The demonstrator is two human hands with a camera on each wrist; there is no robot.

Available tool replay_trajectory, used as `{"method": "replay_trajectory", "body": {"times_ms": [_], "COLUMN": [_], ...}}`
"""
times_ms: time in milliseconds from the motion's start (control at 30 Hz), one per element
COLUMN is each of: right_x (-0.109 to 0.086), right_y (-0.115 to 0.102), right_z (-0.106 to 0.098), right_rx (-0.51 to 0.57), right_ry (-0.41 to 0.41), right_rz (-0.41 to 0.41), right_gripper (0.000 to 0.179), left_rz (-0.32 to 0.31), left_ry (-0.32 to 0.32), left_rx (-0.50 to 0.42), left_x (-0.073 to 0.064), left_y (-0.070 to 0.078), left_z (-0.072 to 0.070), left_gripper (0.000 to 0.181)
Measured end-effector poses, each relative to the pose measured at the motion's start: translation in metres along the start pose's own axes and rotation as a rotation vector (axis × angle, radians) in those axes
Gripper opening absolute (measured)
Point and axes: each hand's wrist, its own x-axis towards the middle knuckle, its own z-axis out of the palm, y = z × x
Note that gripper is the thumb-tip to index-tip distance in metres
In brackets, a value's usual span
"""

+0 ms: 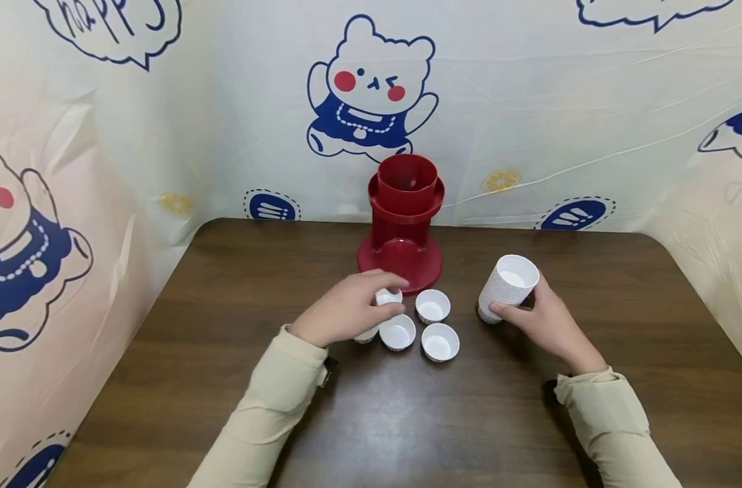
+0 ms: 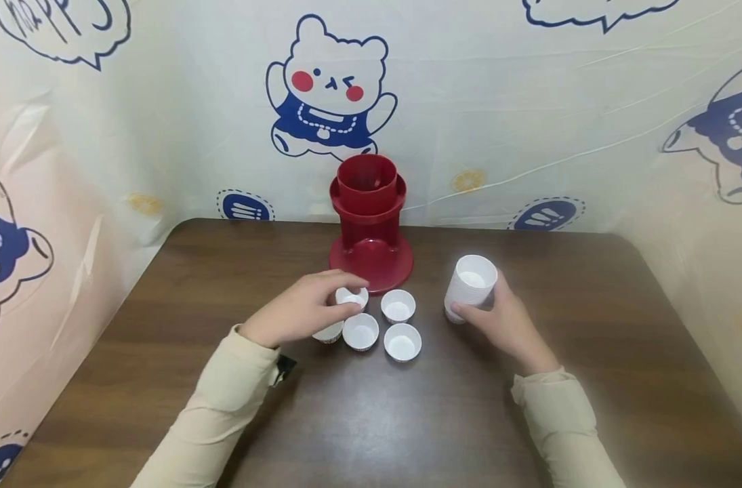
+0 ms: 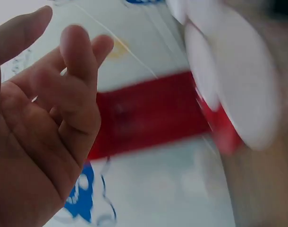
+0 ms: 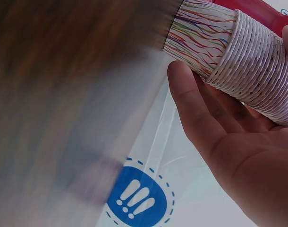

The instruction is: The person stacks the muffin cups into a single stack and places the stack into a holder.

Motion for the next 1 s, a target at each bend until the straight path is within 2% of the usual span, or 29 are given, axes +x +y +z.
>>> {"method": "replay_trajectory", "body": {"times_ms": [100, 200, 367, 467, 567, 733, 1000], "right_x": [-0.001, 0.0, 0.001, 0.001, 0.001, 0.001, 0.002], "right_y": [0.001, 0.001, 0.002, 0.002, 0.002, 0.002, 0.002], "right_z": [-0.001, -0.002, -0.001, 0.001, 0.001, 0.001, 0.0], "right_rx": [-0.011, -0.013, -0.009, -0.009, -0.005, -0.003, -0.004], "right_ry": [0.005, 0.001, 0.007, 0.011, 0.01, 0.01, 0.007], "right_rz": [0.006, 0.007, -0.012, -0.022, -0.024, -0.023, -0.013], "right_gripper": [0.077, 0.078, 0.077, 0.075, 0.075, 0.075, 0.076], "left_rz": [-0.077, -0.135, -0.255, -0.305, -0.313, -0.289, -0.241], "left_ry": [0.038, 0.045, -0.022, -0.066, -0.08, -0.057, -0.031], "left_rx": [0.02, -0.005, -0.019, -0.006, 0.01, 0.039, 0.053], "left_x": [-0.017, -0.03, -0.039, -0.041, -0.042, -0.041, -0.039], "left_y": [-0.018, -0.032, -0.048, -0.055, -0.059, -0.059, -0.062], "left_z": [-0.005, -0.008, -0.002, 0.007, 0.014, 0.021, 0.02], "left_gripper": [0.047, 0.057, 0.086, 0.095, 0.093, 0.083, 0.066]}}
